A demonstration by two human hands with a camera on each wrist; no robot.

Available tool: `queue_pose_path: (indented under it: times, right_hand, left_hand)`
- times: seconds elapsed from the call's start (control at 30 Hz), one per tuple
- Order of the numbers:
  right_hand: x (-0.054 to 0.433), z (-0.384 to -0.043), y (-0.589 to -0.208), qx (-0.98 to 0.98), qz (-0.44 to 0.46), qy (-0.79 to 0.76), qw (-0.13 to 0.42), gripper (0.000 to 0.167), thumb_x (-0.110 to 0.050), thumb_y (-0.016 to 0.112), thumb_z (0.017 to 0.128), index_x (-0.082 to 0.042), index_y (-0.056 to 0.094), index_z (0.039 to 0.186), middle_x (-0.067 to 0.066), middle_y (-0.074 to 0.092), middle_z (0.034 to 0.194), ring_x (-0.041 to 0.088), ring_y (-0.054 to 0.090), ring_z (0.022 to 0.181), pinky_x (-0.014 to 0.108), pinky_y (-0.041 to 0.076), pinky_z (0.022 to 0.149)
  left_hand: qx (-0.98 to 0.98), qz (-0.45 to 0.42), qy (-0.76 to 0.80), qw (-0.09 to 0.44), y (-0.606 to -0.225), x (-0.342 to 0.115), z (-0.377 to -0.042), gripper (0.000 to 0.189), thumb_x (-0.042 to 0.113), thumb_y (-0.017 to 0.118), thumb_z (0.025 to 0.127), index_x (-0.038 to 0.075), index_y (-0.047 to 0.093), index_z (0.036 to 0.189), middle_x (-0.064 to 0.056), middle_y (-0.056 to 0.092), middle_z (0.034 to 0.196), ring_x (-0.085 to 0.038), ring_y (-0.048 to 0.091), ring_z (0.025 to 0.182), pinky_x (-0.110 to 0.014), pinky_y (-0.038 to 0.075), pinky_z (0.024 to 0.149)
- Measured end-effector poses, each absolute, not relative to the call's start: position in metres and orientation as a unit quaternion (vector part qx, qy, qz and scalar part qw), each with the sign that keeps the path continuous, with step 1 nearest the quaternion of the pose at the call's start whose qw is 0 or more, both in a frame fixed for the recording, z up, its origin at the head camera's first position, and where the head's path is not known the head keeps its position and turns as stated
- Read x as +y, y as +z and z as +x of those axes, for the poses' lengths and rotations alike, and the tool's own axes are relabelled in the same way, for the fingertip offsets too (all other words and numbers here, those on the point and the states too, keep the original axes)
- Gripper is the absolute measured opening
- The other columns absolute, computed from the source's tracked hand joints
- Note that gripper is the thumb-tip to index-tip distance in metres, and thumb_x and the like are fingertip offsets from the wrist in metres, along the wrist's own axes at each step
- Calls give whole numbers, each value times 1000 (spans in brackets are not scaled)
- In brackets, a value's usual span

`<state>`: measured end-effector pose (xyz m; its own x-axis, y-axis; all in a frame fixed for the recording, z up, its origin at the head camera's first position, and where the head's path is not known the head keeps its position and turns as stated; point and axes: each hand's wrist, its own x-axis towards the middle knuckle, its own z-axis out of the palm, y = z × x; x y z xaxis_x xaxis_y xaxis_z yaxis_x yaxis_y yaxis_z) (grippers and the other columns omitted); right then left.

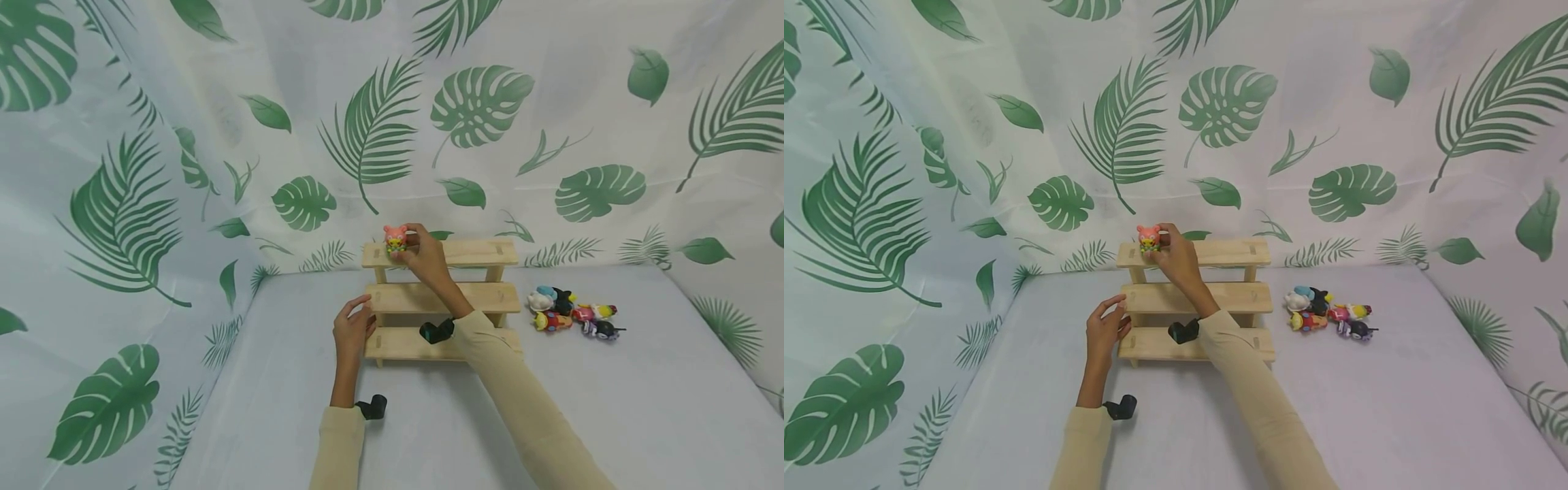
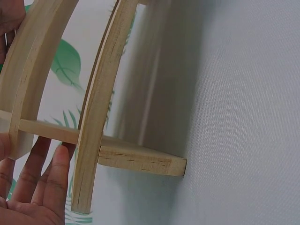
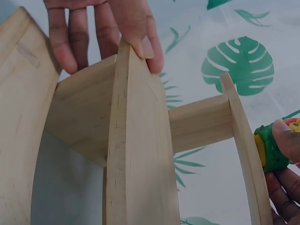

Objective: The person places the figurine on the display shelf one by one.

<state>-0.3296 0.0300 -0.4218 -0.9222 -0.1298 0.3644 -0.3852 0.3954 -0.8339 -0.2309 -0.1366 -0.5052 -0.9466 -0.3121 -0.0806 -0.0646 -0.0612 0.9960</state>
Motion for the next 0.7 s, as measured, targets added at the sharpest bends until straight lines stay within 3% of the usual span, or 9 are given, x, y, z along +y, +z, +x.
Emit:
queue_pose_path:
  times: [0.13,0.33,0.7]
  right_hand:
    - [30,-329,-421,-831,156,521,119,57,-9,78,83,-4,51,133,21,69,117,36,69,103,48,57,90]
    - [29,-329,-421,-839,159,507,120,58,-13,78,84,-5,50,134,20,68,119,35,68,105,49,55,93]
    - [29,-330,-421,-843,159,501,117,60,-15,78,84,-5,49,136,20,67,121,34,64,112,50,51,98]
  left_hand:
    - [-681,143,-712,95,-508,-136,-232,24,29,67,94,17,71,114,-15,73,103,-27,73,91,-30,62,73]
    - [-683,147,-710,93,-508,-136,-232,20,28,67,94,20,71,112,-13,74,104,-25,73,91,-30,62,73]
    - [-684,143,-708,98,-506,-135,-230,23,27,66,95,17,70,115,-16,72,107,-30,72,95,-31,62,74]
